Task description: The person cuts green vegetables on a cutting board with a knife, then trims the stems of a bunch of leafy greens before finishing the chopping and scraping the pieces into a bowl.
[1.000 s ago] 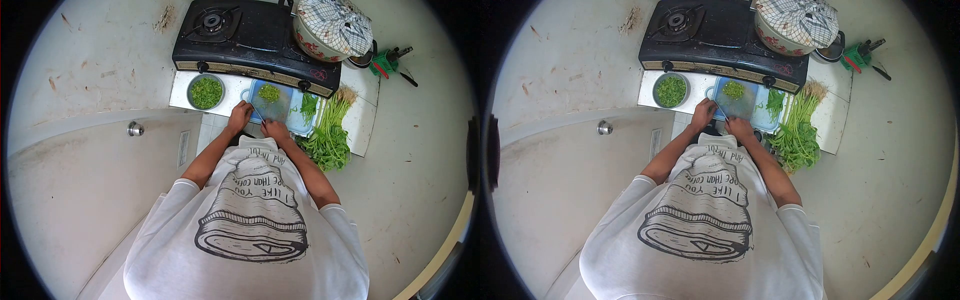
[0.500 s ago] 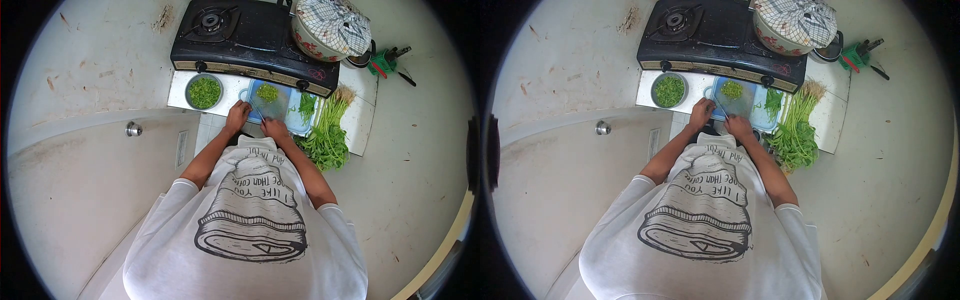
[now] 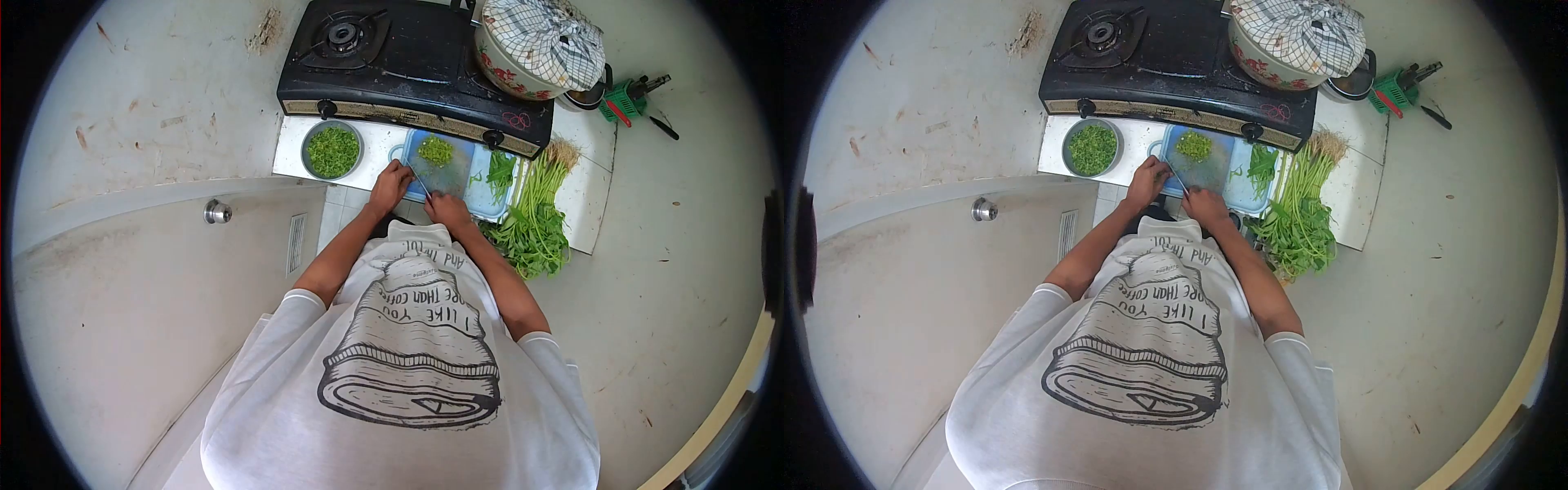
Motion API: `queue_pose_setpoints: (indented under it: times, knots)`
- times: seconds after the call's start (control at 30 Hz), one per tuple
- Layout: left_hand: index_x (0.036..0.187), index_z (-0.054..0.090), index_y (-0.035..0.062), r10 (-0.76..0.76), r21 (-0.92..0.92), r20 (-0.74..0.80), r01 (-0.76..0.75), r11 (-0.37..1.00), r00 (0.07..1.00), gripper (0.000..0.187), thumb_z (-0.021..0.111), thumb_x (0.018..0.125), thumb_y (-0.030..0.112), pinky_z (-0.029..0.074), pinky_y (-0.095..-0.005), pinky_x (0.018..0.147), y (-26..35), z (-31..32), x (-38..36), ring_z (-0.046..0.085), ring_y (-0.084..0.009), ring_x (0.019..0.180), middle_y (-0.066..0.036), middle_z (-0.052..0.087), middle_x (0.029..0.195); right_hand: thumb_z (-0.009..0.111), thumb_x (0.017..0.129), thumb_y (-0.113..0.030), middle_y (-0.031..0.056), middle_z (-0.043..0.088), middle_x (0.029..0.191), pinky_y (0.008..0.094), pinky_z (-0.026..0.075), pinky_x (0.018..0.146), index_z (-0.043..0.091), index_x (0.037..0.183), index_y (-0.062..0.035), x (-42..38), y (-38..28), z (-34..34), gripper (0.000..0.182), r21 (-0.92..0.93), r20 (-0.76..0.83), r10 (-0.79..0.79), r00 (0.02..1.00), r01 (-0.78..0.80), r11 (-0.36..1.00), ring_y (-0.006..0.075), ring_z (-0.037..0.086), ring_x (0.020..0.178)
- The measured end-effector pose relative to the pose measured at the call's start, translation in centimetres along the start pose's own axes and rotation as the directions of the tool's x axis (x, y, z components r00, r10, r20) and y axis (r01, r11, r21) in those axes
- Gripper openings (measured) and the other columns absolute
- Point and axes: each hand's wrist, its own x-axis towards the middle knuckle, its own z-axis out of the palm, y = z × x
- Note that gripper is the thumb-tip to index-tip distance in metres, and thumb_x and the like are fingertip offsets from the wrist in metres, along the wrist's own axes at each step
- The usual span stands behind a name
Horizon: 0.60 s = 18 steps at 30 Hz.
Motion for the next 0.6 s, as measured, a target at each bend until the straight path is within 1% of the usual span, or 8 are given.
queue_pose_setpoints:
  times: [0.1,0.2,0.3,0.4,0.5,0.6]
  knots:
    - [0.096,0.072,0.0015,0.099,-0.025,-0.051,-0.1,0.995,0.994,0.01,0.07,0.087,0.003,0.053,-0.0436,0.077,-0.2,-0.1,-0.26,0.065,-0.0365,0.085,-0.017,0.062,0.094,0.053,0.099,-0.035,0.0266,0.072,0.086,0.0536,0.058,0.077,0.069,0.099,0.0011,0.83,0.14,0.5,0.039,0.006,-0.048,-0.05,0.998,0.05,0.999,0.0437,0.072,0.081]
    - [0.098,0.073,0.0016,0.094,-0.028,-0.047,-0.095,0.995,0.994,0.012,0.07,0.086,0.001,0.054,-0.0428,0.078,-0.21,-0.28,-0.79,0.066,-0.0357,0.086,-0.016,0.064,0.095,0.054,0.1,-0.036,0.0265,0.072,0.086,0.0533,0.058,0.077,0.069,0.1,0.0009,1.05,0.08,0.48,0.04,0.002,-0.062,-0.04,0.997,0.041,0.999,0.0436,0.072,0.081]
    - [0.098,0.074,0.0022,0.091,-0.023,-0.039,-0.092,0.995,0.995,0.013,0.069,0.086,0.001,0.054,-0.0427,0.076,-0.28,-0.38,-0.78,0.065,-0.0355,0.083,-0.015,0.064,0.092,0.054,0.1,-0.037,0.0263,0.072,0.086,0.0537,0.058,0.078,0.068,0.1,0.0009,0.82,0.49,0.34,0.04,-0.018,-0.049,-0.001,0.999,0.0,1.0,0.0438,0.072,0.081]
    - [0.097,0.074,0.0024,-0.001,-0.03,0.002,0.001,1.0,1.0,0.012,0.069,0.086,0.001,0.054,-0.0428,0.075,0.12,-0.6,-0.7,0.065,-0.0354,0.082,-0.015,0.064,0.089,0.054,0.1,-0.038,0.028,0.069,0.074,0.0569,0.057,0.07,0.068,0.095,0.0016,0.79,0.9,0.74,0.042,0.022,-0.129,-0.039,0.991,0.042,0.999,0.0478,0.07,0.072]
    - [0.096,0.073,0.0026,0.013,-0.015,0.002,-0.013,1.0,1.0,0.011,0.07,0.085,0.001,0.053,-0.0426,0.074,0.23,-0.7,-0.55,0.065,-0.0352,0.08,-0.015,0.064,0.087,0.055,0.099,-0.038,0.0278,0.068,0.073,0.057,0.057,0.069,0.067,0.093,0.0014,0.82,0.73,0.8,0.042,0.018,-0.149,-0.06,0.987,0.063,0.998,0.0478,0.069,0.07]
    - [0.095,0.073,0.0025,-0.029,-0.023,0.012,0.029,0.999,1.0,0.011,0.07,0.085,0.001,0.053,-0.043,0.074,0.18,-0.63,-0.55,0.065,-0.0359,0.081,-0.015,0.064,0.087,0.055,0.099,-0.037,0.0266,0.072,0.082,0.0538,0.058,0.077,0.068,0.1,0.0006,0.61,0.27,0.45,0.039,-0.007,-0.058,-0.03,0.998,0.03,1.0,0.044,0.072,0.081]
